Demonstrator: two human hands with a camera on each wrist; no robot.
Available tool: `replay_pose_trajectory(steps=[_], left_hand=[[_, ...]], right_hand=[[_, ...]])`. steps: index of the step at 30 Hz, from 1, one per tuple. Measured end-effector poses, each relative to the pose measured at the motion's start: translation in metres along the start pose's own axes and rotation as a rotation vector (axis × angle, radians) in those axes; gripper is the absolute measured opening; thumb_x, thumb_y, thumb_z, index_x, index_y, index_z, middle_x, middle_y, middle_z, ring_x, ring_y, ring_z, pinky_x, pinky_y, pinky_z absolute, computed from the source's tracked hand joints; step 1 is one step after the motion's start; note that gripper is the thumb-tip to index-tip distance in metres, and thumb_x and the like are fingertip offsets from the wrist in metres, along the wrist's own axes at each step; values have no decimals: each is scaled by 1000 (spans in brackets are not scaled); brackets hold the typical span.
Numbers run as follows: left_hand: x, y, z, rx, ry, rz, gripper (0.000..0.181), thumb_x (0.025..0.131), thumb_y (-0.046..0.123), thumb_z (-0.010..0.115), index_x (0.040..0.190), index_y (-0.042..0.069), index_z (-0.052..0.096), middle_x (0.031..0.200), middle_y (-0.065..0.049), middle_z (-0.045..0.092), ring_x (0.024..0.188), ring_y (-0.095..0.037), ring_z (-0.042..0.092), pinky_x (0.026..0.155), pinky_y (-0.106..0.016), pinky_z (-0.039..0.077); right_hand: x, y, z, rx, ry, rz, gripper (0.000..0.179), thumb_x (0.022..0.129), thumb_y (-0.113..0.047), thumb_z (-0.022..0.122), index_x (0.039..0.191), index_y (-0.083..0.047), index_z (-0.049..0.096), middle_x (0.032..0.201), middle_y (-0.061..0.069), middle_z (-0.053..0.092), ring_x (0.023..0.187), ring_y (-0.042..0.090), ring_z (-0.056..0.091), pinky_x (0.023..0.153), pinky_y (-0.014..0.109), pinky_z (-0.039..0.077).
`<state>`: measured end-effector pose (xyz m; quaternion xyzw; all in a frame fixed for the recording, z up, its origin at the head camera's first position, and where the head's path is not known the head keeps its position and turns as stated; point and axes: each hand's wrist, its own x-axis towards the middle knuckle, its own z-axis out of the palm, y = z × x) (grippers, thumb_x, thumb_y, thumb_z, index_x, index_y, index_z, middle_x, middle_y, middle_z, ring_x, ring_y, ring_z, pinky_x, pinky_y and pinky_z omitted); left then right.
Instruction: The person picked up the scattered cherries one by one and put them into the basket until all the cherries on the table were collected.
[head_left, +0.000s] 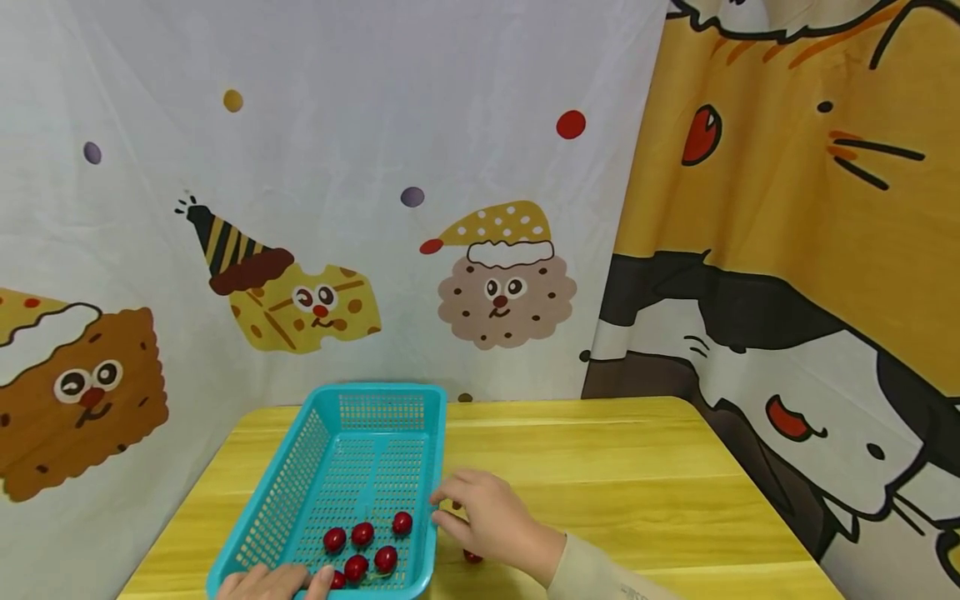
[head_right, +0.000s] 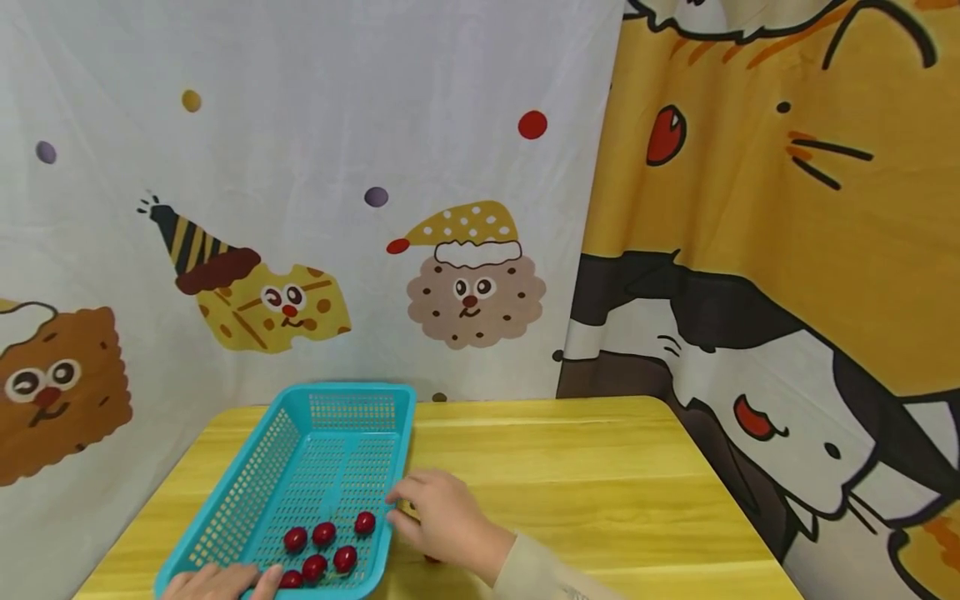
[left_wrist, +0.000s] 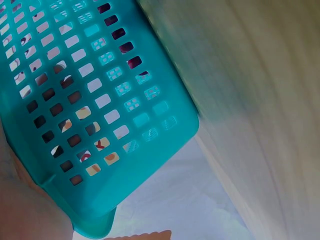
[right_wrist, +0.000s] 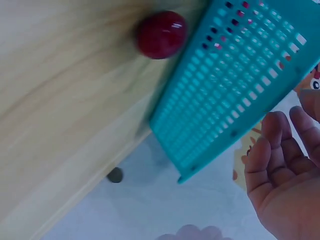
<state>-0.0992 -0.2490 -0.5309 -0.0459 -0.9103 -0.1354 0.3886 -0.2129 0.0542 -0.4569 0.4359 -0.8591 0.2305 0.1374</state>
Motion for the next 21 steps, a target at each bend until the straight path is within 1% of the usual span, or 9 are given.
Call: replay_pose_trajectory(steps=[5,9,12,16,21], left_hand=[[1,1,-1,1,-5,0,61,79,36,87,56,41,30,57,24,15,52,3,13,57,-23,12],[1,2,-3,-3,-10,-15,60,80,37,86,56,42,31,56,25,17,53,3,15,58,-23,14],[2,3,-3,-4,-12,-25,60,81,37,86,57,42,32,56,25,18,53,3,16,59,-23,14],[1,3,-3,-9,0,-18,58,80,36,87,57,43,34,56,26,18,53,4,17,58,-23,14],[1,3,-2,-10,3,-11,58,77,35,89,57,42,35,55,26,18,53,4,16,57,-22,14]], right_hand=[[-20,8,-1,-22,-63,2,11,100,-25,77,109,-19,78,105,-9,78,82,-4,67,75,9,48],[-31,10,1,-8,-86,-1,11,98,-23,79,108,-19,78,104,-9,77,81,-6,65,73,6,46],[-36,10,3,-7,-81,-13,11,97,-22,80,107,-18,78,103,-9,77,82,-6,66,74,5,46],[-41,10,7,-17,-81,-48,13,96,-24,81,107,-18,78,102,-8,76,82,-7,67,75,4,45],[-44,9,14,-31,-136,-54,18,97,-32,80,111,-20,77,101,-9,75,80,-8,60,74,5,42]])
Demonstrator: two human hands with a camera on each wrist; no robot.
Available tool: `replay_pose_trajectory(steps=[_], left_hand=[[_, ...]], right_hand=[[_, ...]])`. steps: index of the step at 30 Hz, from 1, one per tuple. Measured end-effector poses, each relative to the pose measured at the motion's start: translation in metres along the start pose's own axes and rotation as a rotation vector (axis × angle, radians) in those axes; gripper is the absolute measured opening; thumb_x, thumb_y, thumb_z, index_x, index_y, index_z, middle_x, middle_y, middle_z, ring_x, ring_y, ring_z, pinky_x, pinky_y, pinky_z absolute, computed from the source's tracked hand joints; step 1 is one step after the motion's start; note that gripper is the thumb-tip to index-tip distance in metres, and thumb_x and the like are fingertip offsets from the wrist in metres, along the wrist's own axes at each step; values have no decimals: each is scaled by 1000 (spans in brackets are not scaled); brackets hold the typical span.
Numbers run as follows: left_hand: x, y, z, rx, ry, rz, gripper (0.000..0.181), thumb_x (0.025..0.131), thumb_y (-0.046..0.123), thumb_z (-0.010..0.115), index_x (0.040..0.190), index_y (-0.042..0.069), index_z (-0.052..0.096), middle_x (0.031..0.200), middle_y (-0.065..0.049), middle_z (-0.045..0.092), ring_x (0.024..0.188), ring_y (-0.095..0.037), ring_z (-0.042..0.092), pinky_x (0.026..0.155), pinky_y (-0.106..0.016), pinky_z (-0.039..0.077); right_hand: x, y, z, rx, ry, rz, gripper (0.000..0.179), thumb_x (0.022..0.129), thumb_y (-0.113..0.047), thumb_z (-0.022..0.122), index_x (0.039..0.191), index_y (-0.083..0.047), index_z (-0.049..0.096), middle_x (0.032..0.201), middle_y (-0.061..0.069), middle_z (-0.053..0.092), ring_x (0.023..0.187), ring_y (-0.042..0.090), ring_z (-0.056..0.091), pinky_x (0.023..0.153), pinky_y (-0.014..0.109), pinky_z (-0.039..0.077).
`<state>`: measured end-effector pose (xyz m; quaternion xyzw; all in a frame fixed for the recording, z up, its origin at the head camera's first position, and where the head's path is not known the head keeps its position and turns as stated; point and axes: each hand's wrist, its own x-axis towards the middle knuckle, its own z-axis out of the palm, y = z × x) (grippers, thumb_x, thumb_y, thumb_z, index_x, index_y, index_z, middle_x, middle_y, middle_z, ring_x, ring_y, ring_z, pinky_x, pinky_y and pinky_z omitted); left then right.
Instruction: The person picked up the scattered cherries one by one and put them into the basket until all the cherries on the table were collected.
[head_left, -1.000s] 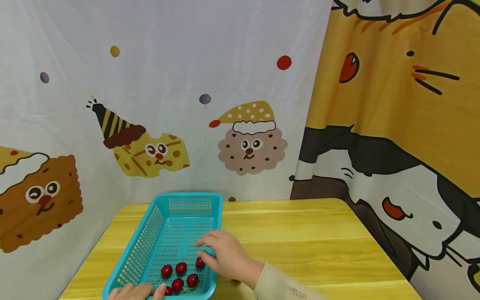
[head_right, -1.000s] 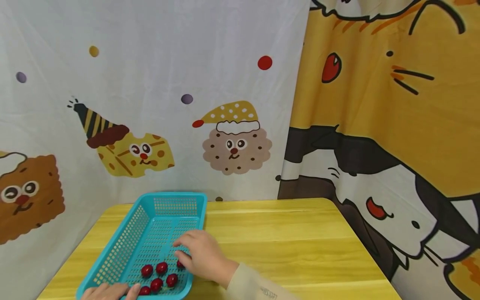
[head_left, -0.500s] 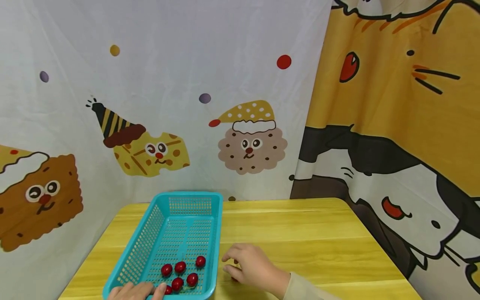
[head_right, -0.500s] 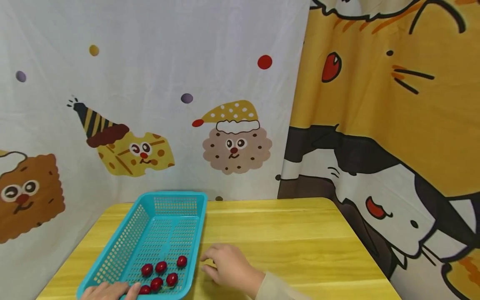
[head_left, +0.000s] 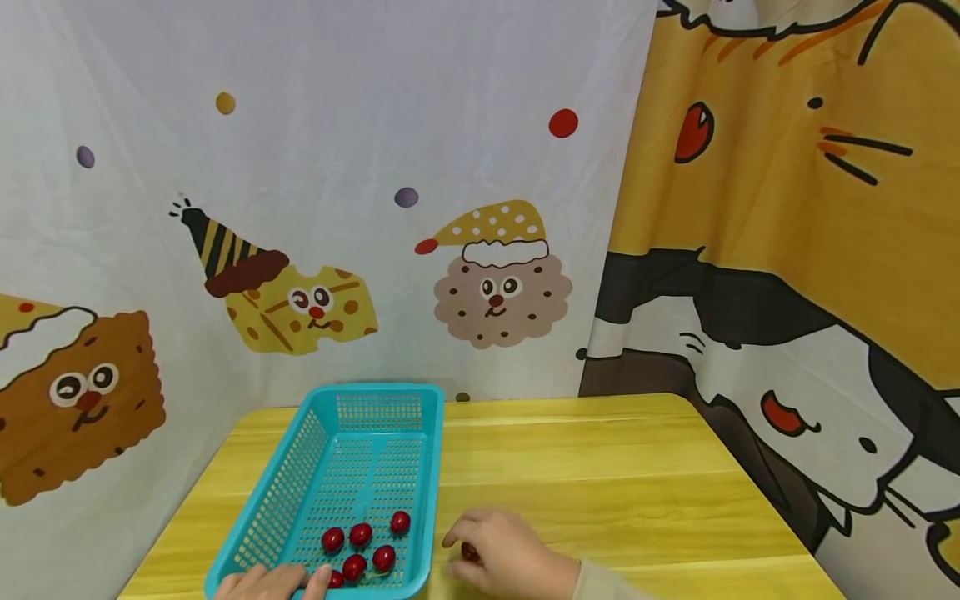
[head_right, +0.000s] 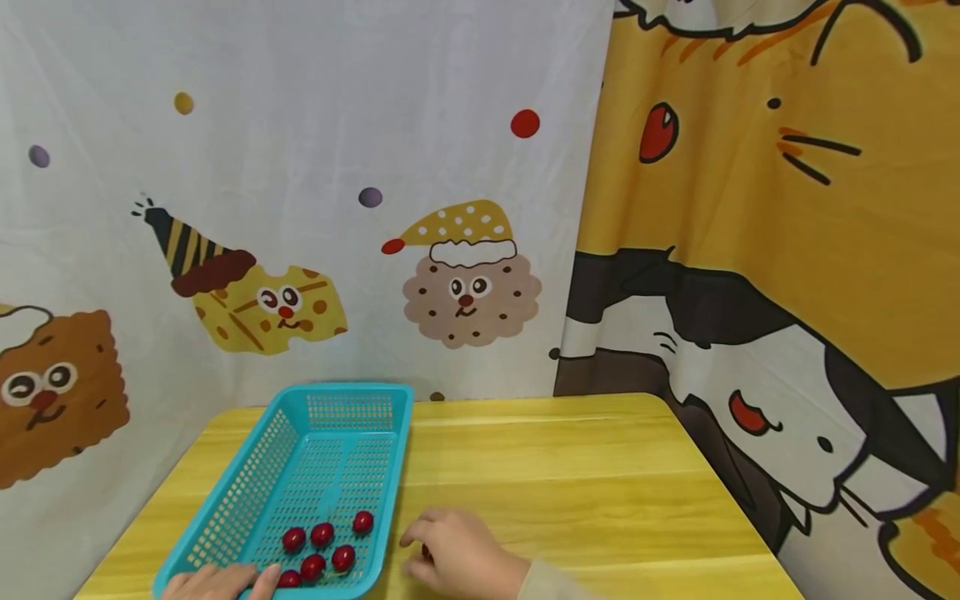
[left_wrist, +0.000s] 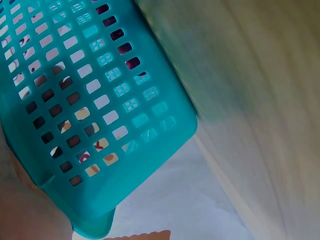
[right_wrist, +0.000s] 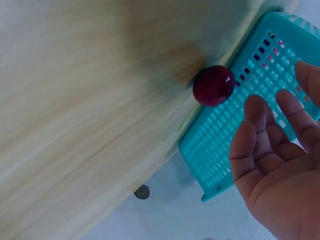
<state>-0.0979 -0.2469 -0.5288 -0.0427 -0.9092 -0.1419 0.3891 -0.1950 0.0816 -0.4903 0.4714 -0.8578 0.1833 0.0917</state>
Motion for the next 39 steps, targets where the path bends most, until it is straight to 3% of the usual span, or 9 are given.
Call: replay_pose_trajectory(steps=[6,16,25,34,39], left_hand=[[0,1,1,3,6,-1,59,77,34,89,57,42,35,56,25,18,53,3,16,57,-23,14],[-1,0,1,-5,15,0,58,78,34,88,57,42,34,56,25,17,53,4,15,57,-23,13],[1,2,-2,11,-16,-21,58,81,36,87,57,42,34,56,24,18,53,3,17,59,-23,15],[1,3,-3,22,-38,-32,55,82,37,87,57,42,37,56,25,20,54,4,19,59,-23,16],[1,1,-2,10,-22,-15,57,80,35,87,57,42,36,55,24,19,52,3,17,57,-23,14]], right_hand=[[1,-2,4,-33,-46,-21,19,97,-36,79,111,-23,78,107,-12,75,82,-11,56,75,7,42],[1,-2,10,-95,-61,-56,18,96,-39,80,110,-28,79,111,-14,75,97,-6,66,81,14,51],[0,-1,14,-96,-81,-32,19,94,-37,81,111,-27,79,111,-14,75,98,-4,67,84,18,53],[-3,7,14,-70,-60,8,17,92,-29,84,107,-23,80,107,-14,76,86,-10,61,75,11,48],[-6,13,11,-80,-51,58,19,89,-26,87,106,-21,80,104,-12,75,88,-7,64,75,14,52]])
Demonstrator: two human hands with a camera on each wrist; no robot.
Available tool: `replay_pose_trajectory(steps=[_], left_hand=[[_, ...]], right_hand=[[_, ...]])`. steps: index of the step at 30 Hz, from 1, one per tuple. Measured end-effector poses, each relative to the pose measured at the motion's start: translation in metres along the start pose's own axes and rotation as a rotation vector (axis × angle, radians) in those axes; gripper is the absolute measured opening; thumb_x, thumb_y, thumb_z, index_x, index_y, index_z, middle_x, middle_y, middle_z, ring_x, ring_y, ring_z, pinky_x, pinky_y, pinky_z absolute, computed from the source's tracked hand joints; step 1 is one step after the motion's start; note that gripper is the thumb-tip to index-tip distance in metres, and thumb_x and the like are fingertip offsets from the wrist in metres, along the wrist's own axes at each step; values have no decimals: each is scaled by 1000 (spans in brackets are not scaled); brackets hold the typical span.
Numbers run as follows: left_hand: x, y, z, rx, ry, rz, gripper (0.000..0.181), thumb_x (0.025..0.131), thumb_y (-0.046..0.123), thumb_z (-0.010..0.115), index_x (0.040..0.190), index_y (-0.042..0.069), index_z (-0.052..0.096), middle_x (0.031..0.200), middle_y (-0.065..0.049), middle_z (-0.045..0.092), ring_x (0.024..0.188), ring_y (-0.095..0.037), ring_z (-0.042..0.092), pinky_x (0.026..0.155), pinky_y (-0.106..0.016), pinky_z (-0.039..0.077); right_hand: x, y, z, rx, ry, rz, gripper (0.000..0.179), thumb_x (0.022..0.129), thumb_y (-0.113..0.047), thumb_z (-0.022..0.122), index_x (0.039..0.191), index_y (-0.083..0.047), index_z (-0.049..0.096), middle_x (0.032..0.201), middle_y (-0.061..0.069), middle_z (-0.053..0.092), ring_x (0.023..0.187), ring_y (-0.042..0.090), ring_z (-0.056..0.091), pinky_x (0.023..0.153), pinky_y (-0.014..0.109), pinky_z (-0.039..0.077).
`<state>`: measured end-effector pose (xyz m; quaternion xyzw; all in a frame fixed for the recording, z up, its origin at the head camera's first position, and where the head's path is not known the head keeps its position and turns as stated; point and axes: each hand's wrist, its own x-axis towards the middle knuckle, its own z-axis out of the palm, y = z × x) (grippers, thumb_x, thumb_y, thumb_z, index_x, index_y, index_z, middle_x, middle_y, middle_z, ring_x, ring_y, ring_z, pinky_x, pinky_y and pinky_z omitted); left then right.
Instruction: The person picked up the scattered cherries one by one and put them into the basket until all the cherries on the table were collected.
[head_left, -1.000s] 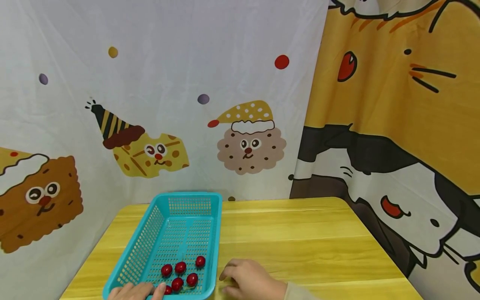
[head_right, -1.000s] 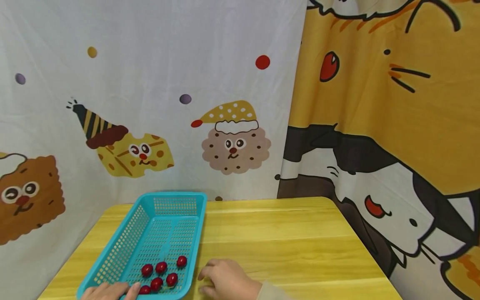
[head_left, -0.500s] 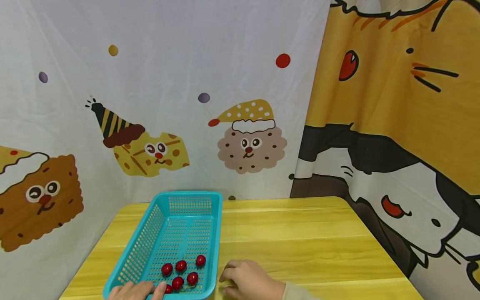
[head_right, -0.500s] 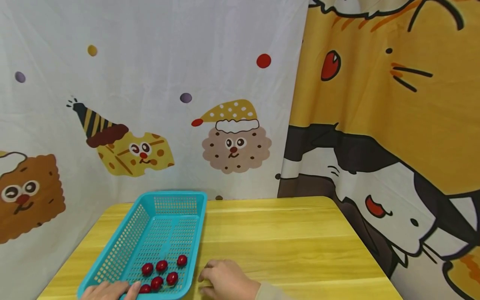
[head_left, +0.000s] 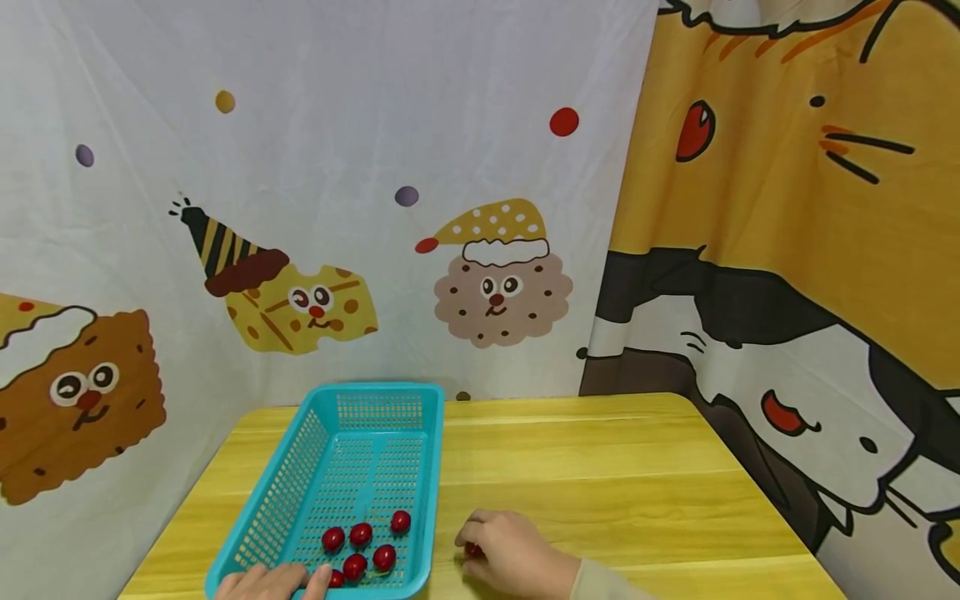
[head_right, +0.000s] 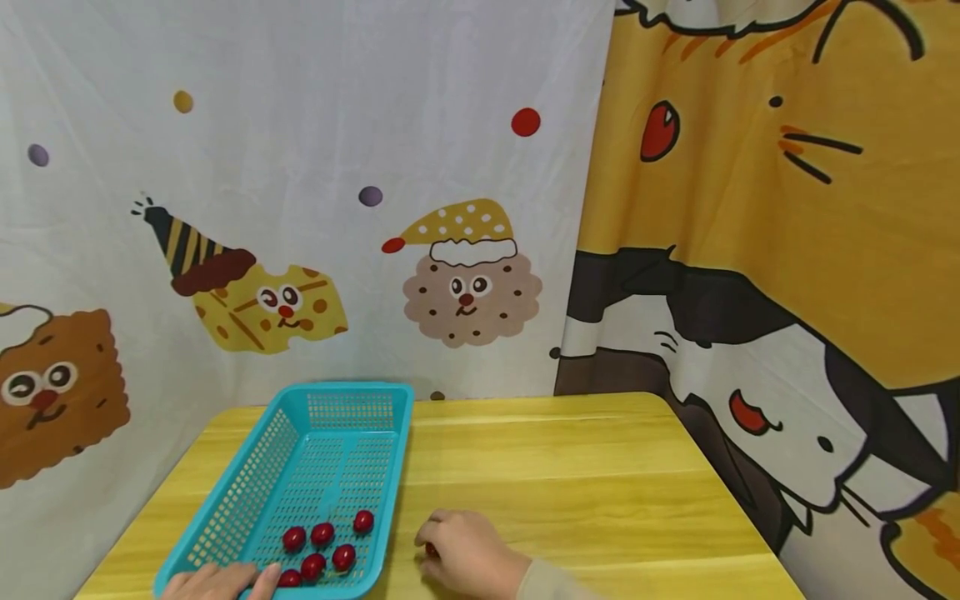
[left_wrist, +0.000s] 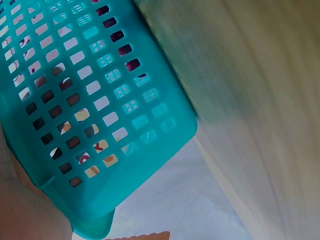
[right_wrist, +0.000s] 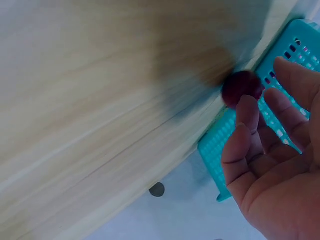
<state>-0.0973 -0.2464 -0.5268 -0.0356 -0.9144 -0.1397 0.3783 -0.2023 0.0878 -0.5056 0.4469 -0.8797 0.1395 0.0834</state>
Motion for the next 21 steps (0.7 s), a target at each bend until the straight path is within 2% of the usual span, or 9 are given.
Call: replay_pose_trajectory(steps=[4,13,21], left_hand=[[0,-2,2,-4,16,16,59,79,35,88,57,42,33,56,24,17,52,3,15,57,-23,12],[-2,-1,2,-12,31,17,59,78,35,88,57,42,34,56,25,17,52,3,15,57,-23,13],[-2,0,2,-10,23,17,61,77,34,89,55,41,32,55,23,17,52,3,14,56,-22,13]], right_hand=[[-2,3,0,-20,11,30,20,85,-22,89,103,-22,80,99,-12,74,89,-4,66,74,16,54],[-3,7,3,-4,-50,85,23,85,-23,90,105,-24,79,97,-14,72,87,-6,64,74,17,53],[-2,6,1,-19,-50,85,23,85,-24,90,106,-25,79,98,-13,73,88,-4,66,75,20,55]])
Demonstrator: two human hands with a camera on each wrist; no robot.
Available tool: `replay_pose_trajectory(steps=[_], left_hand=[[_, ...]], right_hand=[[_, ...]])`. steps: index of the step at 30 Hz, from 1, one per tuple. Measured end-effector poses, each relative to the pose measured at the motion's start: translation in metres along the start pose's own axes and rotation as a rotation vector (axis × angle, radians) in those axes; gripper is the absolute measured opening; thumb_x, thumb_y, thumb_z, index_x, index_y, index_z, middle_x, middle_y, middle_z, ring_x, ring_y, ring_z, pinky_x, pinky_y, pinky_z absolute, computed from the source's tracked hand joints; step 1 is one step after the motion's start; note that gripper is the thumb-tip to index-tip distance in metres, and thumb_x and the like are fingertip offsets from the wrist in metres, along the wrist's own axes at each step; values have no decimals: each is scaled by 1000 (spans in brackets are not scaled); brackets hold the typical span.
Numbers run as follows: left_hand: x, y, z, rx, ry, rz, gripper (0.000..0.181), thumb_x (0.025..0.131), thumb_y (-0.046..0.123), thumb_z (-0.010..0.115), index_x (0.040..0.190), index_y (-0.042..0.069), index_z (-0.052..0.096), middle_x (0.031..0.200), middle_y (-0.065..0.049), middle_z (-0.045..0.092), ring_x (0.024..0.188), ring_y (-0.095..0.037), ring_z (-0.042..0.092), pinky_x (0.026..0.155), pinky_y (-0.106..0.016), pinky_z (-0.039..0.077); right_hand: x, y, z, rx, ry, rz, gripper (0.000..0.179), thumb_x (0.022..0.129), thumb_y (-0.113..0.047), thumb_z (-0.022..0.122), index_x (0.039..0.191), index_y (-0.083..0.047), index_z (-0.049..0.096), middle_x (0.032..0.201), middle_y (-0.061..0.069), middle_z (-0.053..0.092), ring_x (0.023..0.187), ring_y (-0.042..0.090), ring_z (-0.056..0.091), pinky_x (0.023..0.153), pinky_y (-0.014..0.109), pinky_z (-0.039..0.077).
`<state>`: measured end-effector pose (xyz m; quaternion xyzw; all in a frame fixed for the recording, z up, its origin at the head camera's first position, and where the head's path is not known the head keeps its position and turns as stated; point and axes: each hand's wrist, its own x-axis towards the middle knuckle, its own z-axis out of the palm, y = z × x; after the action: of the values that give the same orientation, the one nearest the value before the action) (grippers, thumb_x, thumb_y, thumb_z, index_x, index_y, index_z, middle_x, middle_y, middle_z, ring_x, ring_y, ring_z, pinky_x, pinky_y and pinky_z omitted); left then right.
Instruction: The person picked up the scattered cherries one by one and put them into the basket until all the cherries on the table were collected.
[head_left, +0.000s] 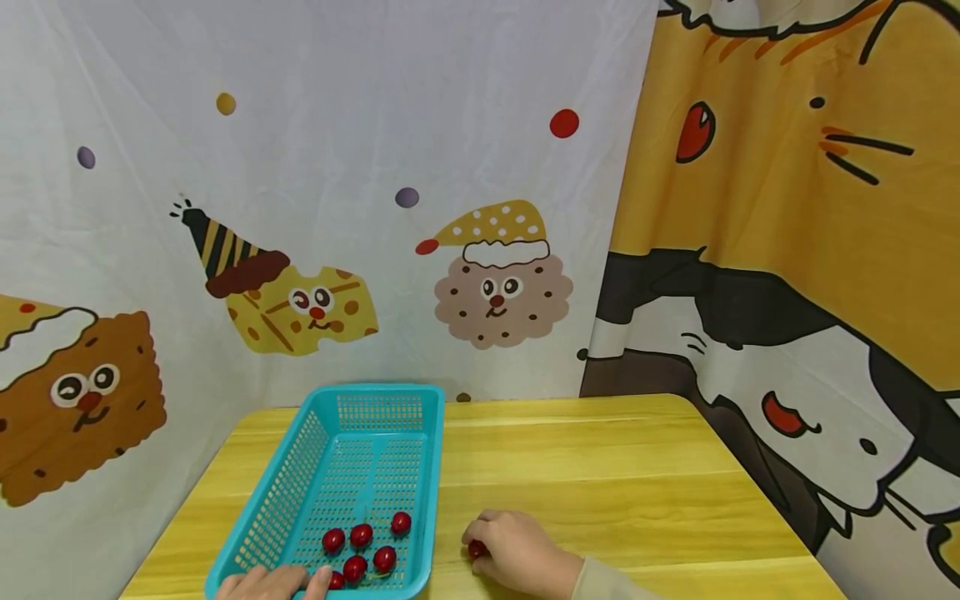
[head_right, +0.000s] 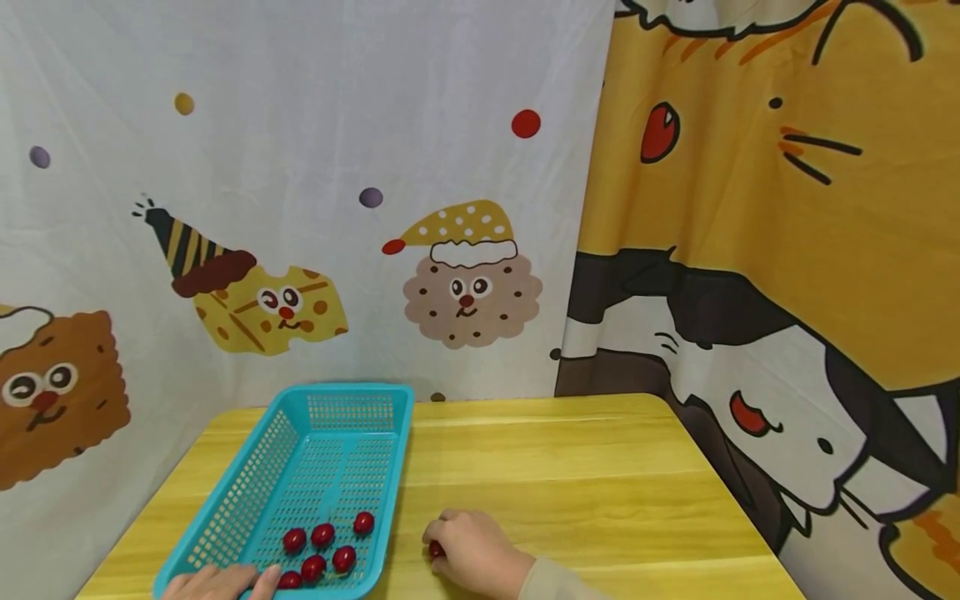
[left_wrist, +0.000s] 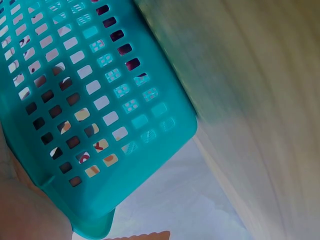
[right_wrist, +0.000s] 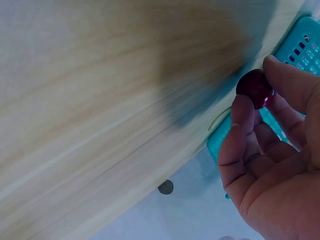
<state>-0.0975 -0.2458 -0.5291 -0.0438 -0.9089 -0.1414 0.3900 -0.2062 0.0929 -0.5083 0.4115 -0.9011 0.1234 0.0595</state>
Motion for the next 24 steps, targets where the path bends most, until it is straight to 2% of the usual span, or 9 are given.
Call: replay_pose_trajectory(steps=[6,12,17,24], left_hand=[[0,0,0,-13,7,-2,63,78,34,87,54,40,29,55,22,16,51,2,12,56,-23,12],[-1,-2,2,-23,35,24,64,78,32,87,55,39,28,56,22,15,51,2,10,56,-23,11],[-1,-1,1,-14,12,11,64,79,33,87,55,39,27,56,22,15,51,1,11,56,-23,11],[-2,-2,2,-16,13,10,65,79,33,87,56,39,27,56,21,14,51,1,11,56,-23,11]], right_hand=[[1,0,-5,3,15,8,23,86,-24,89,108,-24,79,100,-12,76,89,-2,68,77,23,56],[6,-1,-16,10,70,12,23,87,-20,88,109,-20,79,101,-9,76,88,0,69,76,21,55],[20,-3,-31,21,115,15,21,90,-18,86,110,-17,79,104,-7,78,90,1,70,77,20,57],[43,-17,-56,64,158,39,25,97,-27,81,121,-20,76,110,-7,77,87,1,69,75,17,54]])
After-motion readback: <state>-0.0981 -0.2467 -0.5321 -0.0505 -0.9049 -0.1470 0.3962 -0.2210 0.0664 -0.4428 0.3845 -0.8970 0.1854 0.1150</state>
